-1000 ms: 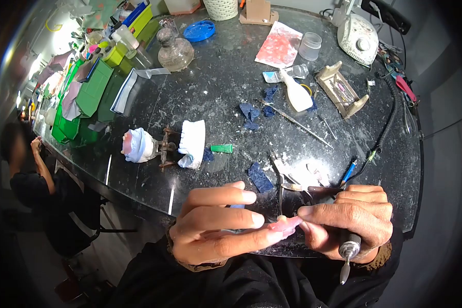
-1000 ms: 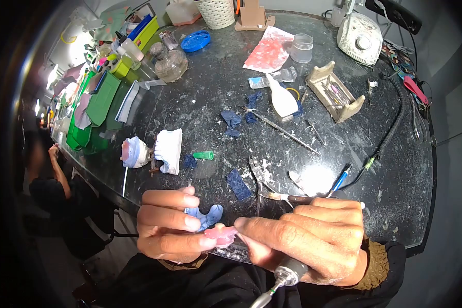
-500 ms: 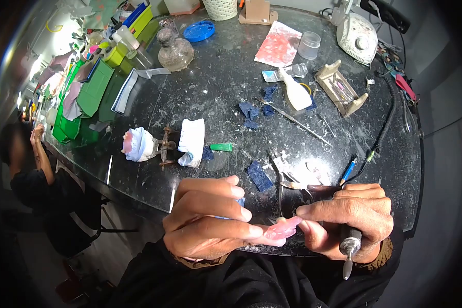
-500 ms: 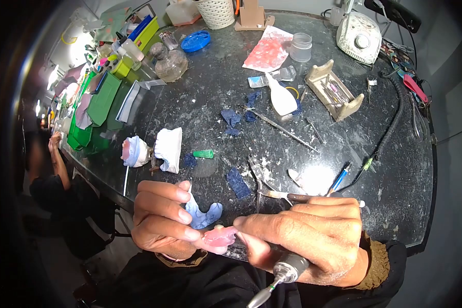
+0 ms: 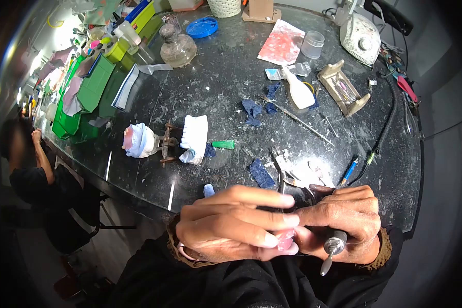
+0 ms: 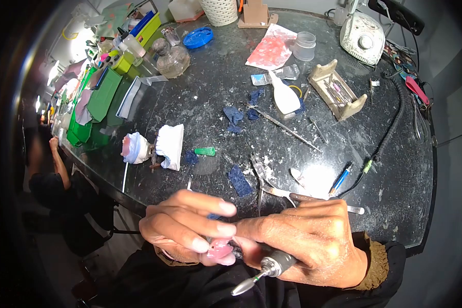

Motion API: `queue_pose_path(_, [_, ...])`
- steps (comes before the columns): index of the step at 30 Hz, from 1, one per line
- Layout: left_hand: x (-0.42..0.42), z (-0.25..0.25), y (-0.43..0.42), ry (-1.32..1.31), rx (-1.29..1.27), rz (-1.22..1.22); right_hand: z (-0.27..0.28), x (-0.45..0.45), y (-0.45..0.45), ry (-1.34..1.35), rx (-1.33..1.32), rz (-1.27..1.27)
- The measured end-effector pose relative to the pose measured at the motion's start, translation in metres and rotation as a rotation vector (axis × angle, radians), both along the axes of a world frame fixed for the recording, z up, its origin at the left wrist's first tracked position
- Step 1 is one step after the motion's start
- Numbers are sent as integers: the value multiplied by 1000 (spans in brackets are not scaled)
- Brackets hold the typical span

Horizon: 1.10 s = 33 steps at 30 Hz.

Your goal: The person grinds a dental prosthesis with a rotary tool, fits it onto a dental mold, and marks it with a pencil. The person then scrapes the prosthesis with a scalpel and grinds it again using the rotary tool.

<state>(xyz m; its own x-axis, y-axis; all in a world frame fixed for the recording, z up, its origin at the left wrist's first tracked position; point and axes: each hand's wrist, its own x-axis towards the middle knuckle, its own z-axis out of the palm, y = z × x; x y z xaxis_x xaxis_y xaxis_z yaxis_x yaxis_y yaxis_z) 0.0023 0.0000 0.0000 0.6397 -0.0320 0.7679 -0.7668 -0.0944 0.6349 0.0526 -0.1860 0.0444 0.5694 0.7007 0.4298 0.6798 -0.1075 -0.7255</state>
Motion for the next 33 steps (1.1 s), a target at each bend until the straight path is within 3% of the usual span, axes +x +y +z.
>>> queue_pose_path(6, [-4,1,7,-41,-9,-43,-5,3,2,-136,-3,-62])
queue_pose_path(9, [-7,5,16,-127,126,-64,4,10,-5,-259,-181,-17])
queue_pose_path(14, [-9,4,14,-150,113,-60,-6,1,-1,-328,-200,-110])
queue_pose_path(19, [-11,0,7,-176,56,136,7,1,-9,-143,-275,-281])
queue_pose_path(24, [-13,6,16,-178,342,106,0,-4,-5,-183,-266,-143])
queue_pose_path(33, [-14,2,11,-270,304,178,-5,-11,-4,-206,-293,-135])
